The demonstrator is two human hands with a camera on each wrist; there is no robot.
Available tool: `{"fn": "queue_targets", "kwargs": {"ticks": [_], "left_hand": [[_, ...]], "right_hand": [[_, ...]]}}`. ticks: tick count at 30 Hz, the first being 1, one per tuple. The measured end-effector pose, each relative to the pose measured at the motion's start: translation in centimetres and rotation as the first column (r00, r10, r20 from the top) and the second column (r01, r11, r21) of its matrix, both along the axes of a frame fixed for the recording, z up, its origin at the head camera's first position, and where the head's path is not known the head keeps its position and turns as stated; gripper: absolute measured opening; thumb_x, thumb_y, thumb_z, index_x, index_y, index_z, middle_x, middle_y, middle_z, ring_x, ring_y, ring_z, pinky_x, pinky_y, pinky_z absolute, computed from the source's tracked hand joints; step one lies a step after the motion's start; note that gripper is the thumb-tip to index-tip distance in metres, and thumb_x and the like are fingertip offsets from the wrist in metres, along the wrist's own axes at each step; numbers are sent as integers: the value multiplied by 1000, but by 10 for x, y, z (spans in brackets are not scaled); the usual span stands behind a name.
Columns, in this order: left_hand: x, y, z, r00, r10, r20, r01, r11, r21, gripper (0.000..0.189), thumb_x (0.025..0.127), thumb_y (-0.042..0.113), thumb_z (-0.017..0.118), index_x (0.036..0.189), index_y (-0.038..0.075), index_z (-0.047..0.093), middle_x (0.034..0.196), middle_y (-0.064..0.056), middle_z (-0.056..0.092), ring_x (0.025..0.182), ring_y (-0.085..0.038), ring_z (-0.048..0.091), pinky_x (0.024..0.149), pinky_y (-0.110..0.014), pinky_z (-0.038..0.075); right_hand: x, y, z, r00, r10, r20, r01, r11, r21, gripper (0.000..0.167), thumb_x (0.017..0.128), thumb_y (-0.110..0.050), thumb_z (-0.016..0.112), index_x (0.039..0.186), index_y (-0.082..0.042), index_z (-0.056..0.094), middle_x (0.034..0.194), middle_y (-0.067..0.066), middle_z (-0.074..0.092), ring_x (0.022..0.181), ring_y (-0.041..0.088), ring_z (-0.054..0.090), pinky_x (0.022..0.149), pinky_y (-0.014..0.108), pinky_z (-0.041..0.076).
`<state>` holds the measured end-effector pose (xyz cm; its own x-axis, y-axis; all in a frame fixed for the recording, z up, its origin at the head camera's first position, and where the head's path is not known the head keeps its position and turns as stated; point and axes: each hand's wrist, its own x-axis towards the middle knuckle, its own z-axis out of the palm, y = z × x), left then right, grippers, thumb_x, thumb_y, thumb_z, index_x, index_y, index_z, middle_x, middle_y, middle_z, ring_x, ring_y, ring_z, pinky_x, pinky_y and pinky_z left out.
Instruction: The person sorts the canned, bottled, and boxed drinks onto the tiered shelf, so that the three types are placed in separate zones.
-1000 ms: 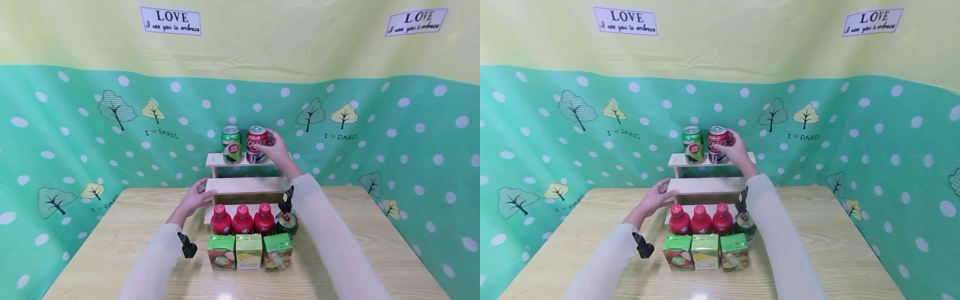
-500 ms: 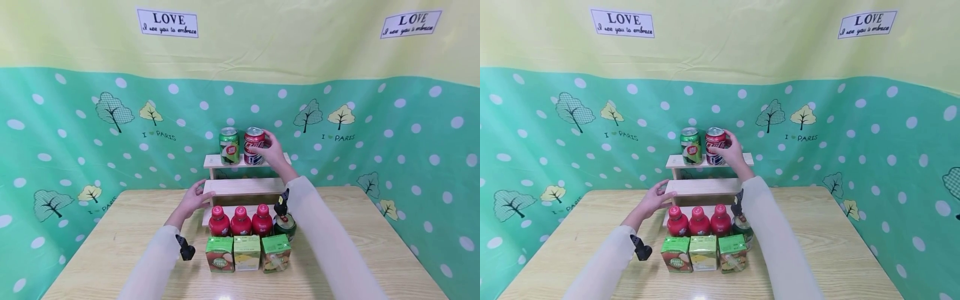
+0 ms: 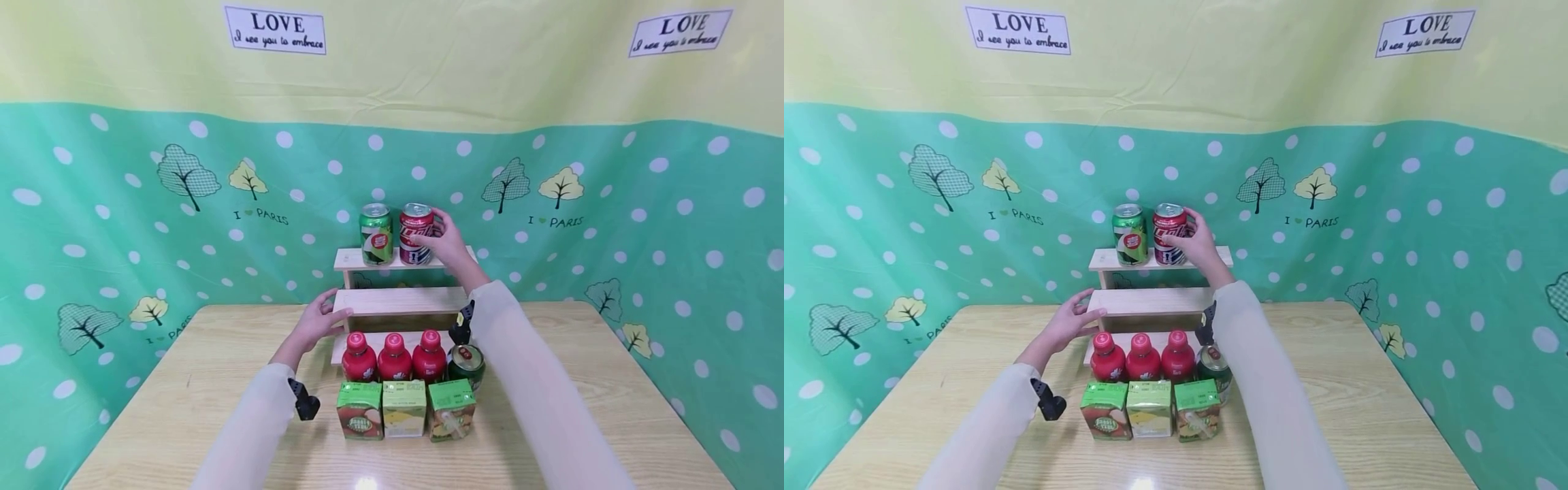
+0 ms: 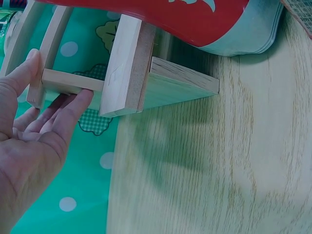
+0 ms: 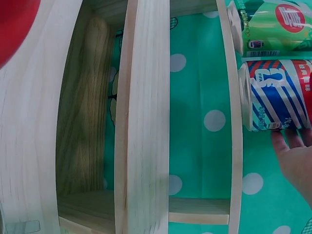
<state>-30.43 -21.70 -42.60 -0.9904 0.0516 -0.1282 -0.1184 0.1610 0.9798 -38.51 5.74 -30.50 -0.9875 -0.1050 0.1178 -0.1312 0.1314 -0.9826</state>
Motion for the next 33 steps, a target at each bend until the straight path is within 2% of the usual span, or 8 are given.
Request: {"fn": "queue_targets", "kwargs": {"ticks": [9, 16, 24, 28, 33], "left_hand": [[-1, -1, -1, 1000, -10, 2, 10, 1000, -3, 76, 91, 18, 62, 150, 12, 15, 146, -31, 29, 126, -45, 44, 94, -48, 51], [0, 0, 3, 1000, -14, 9, 14, 1000, 8, 76, 90, 18, 63, 150, 12, 16, 145, -29, 32, 126, -44, 45, 95, -47, 51], [-2, 1, -1, 1000, -6, 15, 6, 1000, -11, 77, 90, 21, 63, 150, 13, 16, 145, -29, 32, 125, -43, 46, 93, -45, 53], [-2, 1, -1, 1000, -5, 19, 5, 1000, -11, 77, 90, 21, 64, 150, 13, 16, 147, -30, 27, 126, -44, 44, 93, -45, 52], [-3, 0, -1, 1000, -2, 21, 3, 1000, -8, 79, 89, 21, 65, 150, 14, 16, 148, -30, 25, 127, -45, 43, 93, -45, 53]], "right_hand": [[-3, 2, 0, 999, 30, 23, -29, 999, -25, 75, 83, -16, 71, 145, -21, 28, 147, 7, 38, 138, 24, 34, 116, 43, 31], [-5, 7, 0, 999, 26, 29, -26, 1000, 8, 75, 82, -20, 73, 143, -24, 29, 147, 4, 39, 137, 22, 34, 115, 43, 31], [0, 9, 1, 1000, 9, 27, -10, 999, 39, 76, 81, -23, 74, 144, -23, 31, 145, 6, 40, 135, 24, 37, 114, 43, 34], [3, 13, 0, 999, 41, 1, -41, 999, 32, 77, 81, -19, 74, 144, -22, 30, 146, 9, 39, 135, 26, 38, 113, 43, 35], [10, 26, -1, 997, 69, -39, -66, 994, 88, 75, 82, -20, 73, 144, -22, 31, 148, 12, 36, 135, 30, 38, 110, 47, 39]]}}
